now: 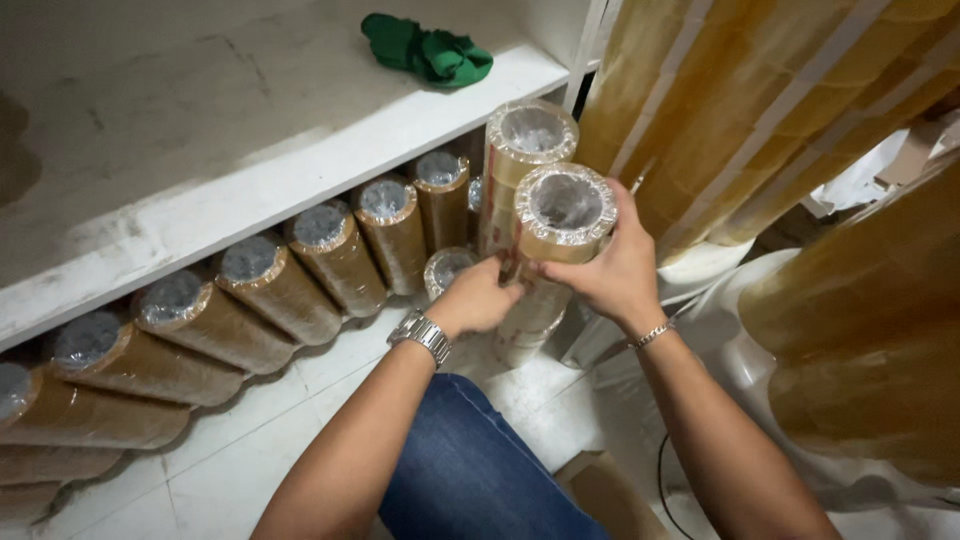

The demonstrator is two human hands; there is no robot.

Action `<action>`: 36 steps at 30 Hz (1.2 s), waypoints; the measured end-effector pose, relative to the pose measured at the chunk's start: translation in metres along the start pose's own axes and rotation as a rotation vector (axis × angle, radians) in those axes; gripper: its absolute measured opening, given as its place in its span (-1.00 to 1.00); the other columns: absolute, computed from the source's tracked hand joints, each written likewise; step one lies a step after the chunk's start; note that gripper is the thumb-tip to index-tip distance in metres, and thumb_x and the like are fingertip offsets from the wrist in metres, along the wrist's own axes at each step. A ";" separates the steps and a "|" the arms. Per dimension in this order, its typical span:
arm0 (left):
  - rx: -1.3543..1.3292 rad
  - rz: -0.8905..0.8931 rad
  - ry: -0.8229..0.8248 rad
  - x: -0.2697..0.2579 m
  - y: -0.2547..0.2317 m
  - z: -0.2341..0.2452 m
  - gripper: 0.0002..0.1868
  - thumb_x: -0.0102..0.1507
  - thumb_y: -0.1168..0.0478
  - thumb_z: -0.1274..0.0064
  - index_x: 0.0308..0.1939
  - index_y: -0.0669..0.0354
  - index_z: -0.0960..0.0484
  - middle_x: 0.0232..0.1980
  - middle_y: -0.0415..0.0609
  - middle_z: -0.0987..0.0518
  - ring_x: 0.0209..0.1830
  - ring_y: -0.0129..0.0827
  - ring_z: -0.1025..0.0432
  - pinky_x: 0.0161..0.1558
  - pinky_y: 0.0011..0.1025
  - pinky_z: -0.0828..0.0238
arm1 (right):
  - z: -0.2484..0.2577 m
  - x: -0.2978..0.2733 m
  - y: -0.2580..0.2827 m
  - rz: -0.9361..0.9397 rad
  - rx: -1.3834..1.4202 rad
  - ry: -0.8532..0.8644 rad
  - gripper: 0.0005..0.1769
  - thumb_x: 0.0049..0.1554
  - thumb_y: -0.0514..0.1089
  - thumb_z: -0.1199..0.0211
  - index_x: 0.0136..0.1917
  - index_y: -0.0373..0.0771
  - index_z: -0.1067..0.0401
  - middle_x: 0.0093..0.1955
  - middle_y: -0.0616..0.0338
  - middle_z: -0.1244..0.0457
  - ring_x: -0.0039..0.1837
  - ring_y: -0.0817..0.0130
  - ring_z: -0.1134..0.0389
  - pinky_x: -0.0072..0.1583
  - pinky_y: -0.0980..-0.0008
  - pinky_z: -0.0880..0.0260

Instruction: The person wipes a shelf with a cloth and then rearranges rolls of tape on the shelf by hand.

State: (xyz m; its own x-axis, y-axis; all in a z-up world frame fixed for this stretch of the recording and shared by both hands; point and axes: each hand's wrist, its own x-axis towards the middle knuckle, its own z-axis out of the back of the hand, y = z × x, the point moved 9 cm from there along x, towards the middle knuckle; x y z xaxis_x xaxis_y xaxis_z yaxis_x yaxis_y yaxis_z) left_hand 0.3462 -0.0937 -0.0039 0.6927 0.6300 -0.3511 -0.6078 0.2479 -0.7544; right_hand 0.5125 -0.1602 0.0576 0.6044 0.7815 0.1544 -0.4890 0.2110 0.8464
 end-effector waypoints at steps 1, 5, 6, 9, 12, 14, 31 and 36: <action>-0.010 -0.022 -0.005 -0.005 -0.004 0.000 -0.34 0.26 0.01 0.02 0.36 0.34 -0.44 0.33 0.36 -0.49 0.43 0.15 -0.31 0.44 0.03 -0.21 | 0.003 -0.003 0.004 0.015 -0.008 -0.031 0.39 -0.53 0.05 -0.76 0.51 -0.01 -0.14 0.33 -0.16 -0.30 0.41 -0.14 -0.28 0.42 -0.08 -0.28; -0.002 -0.084 -0.015 0.021 0.016 -0.006 -0.34 0.23 0.00 0.02 0.36 0.26 -0.45 0.31 0.32 -0.52 0.41 0.13 -0.33 0.42 0.06 -0.23 | 0.010 -0.017 0.012 0.000 -0.027 -0.087 0.38 -0.51 0.09 -0.77 0.50 0.04 -0.15 0.33 -0.04 -0.31 0.41 -0.05 -0.30 0.41 -0.04 -0.28; -0.002 -0.080 -0.016 0.024 0.021 -0.007 -0.34 0.23 0.00 0.02 0.36 0.26 -0.45 0.31 0.32 -0.52 0.41 0.13 -0.33 0.42 0.06 -0.23 | 0.008 -0.015 0.013 0.000 -0.025 -0.084 0.38 -0.51 0.09 -0.77 0.50 0.04 -0.15 0.33 -0.04 -0.31 0.41 -0.05 -0.30 0.41 -0.04 -0.28; 0.045 -0.051 0.032 0.020 0.018 -0.013 -0.20 0.24 -0.10 0.04 0.52 0.13 -0.25 0.43 0.24 -0.43 0.49 0.02 -0.26 0.47 -0.04 -0.20 | 0.007 -0.007 0.014 0.020 -0.055 -0.055 0.40 -0.50 0.08 -0.78 0.52 0.00 -0.13 0.36 -0.10 -0.28 0.43 -0.11 -0.27 0.43 -0.08 -0.26; 0.040 -0.041 0.061 -0.002 -0.004 -0.008 -0.17 0.25 -0.14 0.00 0.50 0.23 -0.27 0.44 0.33 -0.39 0.49 0.07 -0.24 0.48 -0.04 -0.16 | 0.008 -0.003 0.021 0.077 -0.027 -0.018 0.44 -0.46 0.03 -0.76 0.57 -0.06 -0.04 0.39 -0.31 -0.23 0.45 -0.31 -0.21 0.45 -0.20 -0.20; 0.018 -0.067 0.066 0.005 -0.003 -0.008 -0.10 0.26 -0.14 -0.02 0.52 0.36 -0.19 0.47 0.41 -0.32 0.52 0.13 -0.20 0.49 0.00 -0.12 | 0.017 -0.013 0.047 0.165 -0.005 -0.047 0.59 -0.36 -0.04 -0.76 0.65 -0.13 0.27 0.45 -0.64 -0.06 0.47 -0.57 -0.08 0.45 -0.40 -0.12; 0.360 -0.127 -0.639 -0.062 0.138 0.155 -0.33 0.23 -0.07 -0.14 0.40 -0.02 -0.44 0.26 0.06 -0.52 0.28 0.00 -0.38 0.21 -0.04 -0.30 | -0.077 -0.064 0.161 1.027 0.069 -0.059 -0.49 0.05 -0.17 -0.48 0.23 -0.36 -0.45 0.27 -0.17 -0.29 0.39 -0.18 -0.33 0.45 -0.04 -0.29; 0.488 0.180 -0.756 -0.138 0.201 0.229 -0.33 0.27 -0.09 -0.11 0.44 -0.04 -0.41 0.42 -0.03 -0.39 0.50 -0.04 -0.20 0.35 0.11 -0.15 | -0.189 -0.045 0.198 0.983 0.070 0.187 -0.32 -0.05 -0.02 -0.55 0.31 -0.19 -0.45 0.21 -0.02 -0.37 0.29 -0.04 -0.41 0.30 0.02 -0.36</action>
State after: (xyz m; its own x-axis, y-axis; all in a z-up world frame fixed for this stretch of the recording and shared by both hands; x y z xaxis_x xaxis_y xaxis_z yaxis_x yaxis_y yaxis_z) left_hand 0.0390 0.0376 0.0199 0.2378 0.9605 0.1449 -0.8976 0.2743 -0.3451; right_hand 0.2695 -0.0424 0.1215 -0.1595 0.6716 0.7236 -0.6767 -0.6080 0.4152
